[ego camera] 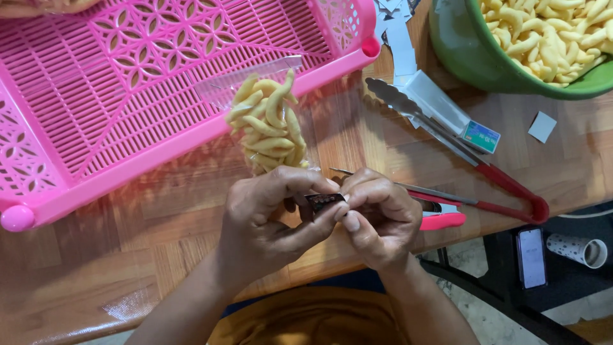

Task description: Folding the tops of plastic snack bags and stapling paper labels to seal them.

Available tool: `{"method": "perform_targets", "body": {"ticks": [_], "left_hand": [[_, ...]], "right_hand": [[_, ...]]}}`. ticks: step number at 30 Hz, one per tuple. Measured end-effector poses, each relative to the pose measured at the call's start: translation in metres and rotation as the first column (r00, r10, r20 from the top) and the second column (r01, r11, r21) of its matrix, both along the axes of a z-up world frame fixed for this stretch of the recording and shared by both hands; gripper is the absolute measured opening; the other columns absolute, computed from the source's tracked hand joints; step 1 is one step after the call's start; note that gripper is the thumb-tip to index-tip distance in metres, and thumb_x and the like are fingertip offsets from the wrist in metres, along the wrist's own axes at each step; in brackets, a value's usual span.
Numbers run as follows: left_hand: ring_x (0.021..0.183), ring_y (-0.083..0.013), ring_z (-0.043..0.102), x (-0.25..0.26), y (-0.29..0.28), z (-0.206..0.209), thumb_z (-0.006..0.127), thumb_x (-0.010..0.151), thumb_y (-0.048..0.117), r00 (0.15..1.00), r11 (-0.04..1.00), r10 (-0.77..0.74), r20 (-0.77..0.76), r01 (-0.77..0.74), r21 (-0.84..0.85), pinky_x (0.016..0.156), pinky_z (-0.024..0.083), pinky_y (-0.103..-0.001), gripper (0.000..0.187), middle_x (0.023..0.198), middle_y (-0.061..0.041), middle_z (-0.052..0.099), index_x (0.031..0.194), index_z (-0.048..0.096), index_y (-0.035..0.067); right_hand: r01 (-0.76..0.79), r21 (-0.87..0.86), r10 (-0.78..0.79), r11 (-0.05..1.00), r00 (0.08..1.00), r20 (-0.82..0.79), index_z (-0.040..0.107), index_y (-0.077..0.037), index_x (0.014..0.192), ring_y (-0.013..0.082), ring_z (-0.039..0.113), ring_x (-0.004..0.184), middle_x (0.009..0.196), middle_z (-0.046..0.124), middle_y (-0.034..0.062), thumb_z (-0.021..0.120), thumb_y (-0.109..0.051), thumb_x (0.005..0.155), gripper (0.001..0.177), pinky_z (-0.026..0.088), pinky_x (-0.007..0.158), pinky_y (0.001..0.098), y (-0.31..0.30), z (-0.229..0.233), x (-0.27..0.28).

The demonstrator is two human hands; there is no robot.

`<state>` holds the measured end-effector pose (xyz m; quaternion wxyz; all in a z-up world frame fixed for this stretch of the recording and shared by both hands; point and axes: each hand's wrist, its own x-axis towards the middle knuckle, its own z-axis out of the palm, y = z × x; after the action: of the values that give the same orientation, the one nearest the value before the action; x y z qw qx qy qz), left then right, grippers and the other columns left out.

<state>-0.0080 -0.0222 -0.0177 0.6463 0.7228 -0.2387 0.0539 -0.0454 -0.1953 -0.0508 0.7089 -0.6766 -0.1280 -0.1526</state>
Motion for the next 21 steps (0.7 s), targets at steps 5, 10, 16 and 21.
{"method": "perform_targets", "body": {"ticks": [5, 10, 16, 21], "left_hand": [[0.063, -0.0098, 0.068, 0.0021, -0.0012, -0.0003, 0.082, 0.09, 0.012, 0.996, 1.0, -0.013, 0.091, 0.013, 0.007, 0.062, 0.058, -0.022, 0.023, 0.087, -0.003, 0.074, 0.104, 0.064, 0.011], [0.064, -0.0109, 0.067, 0.0039, -0.0011, -0.0001, 0.078, 0.095, 0.015, 0.984, 0.999, -0.008, 0.178, -0.002, 0.054, 0.065, 0.056, -0.026, 0.019, 0.085, -0.002, 0.073, 0.106, 0.063, 0.014], [0.064, -0.0126, 0.071, 0.0056, 0.0003, 0.0023, 0.075, 0.098, 0.014, 0.97, 0.995, -0.024, 0.243, -0.001, 0.101, 0.064, 0.054, -0.027, 0.013, 0.084, 0.0, 0.074, 0.105, 0.064, 0.016], [0.065, -0.0117, 0.07, 0.0059, 0.0002, 0.0029, 0.077, 0.098, 0.015, 0.951, 0.987, -0.012, 0.308, -0.038, 0.155, 0.062, 0.05, -0.028, 0.014, 0.079, 0.001, 0.07, 0.106, 0.066, 0.015]], "right_hand": [[0.032, -0.039, -0.033, 0.999, 0.999, -0.01, 0.061, -0.005, 0.094, 0.0183, 0.06, 0.073, 0.084, 0.062, 0.0108, 0.064, -0.017, 0.096, 0.013, 0.051, 0.066, 0.026, 0.0013, 0.0016, -0.0006], [0.048, -0.065, -0.05, 0.997, 0.998, -0.031, 0.06, -0.005, 0.093, 0.0171, 0.06, 0.072, 0.082, 0.061, 0.0099, 0.065, -0.019, 0.095, 0.014, 0.049, 0.062, 0.0236, 0.0023, 0.0056, 0.0001], [0.055, -0.109, -0.057, 0.992, 0.998, -0.019, 0.056, -0.005, 0.09, 0.0195, 0.056, 0.068, 0.077, 0.058, 0.0102, 0.061, -0.017, 0.094, 0.014, 0.047, 0.064, 0.0279, 0.0046, 0.0083, 0.0027], [0.066, -0.099, -0.07, 0.993, 0.997, -0.034, 0.055, -0.005, 0.089, 0.0166, 0.053, 0.066, 0.077, 0.056, 0.009, 0.06, -0.015, 0.095, 0.013, 0.045, 0.059, 0.0251, 0.0047, 0.0079, 0.0027]]}}
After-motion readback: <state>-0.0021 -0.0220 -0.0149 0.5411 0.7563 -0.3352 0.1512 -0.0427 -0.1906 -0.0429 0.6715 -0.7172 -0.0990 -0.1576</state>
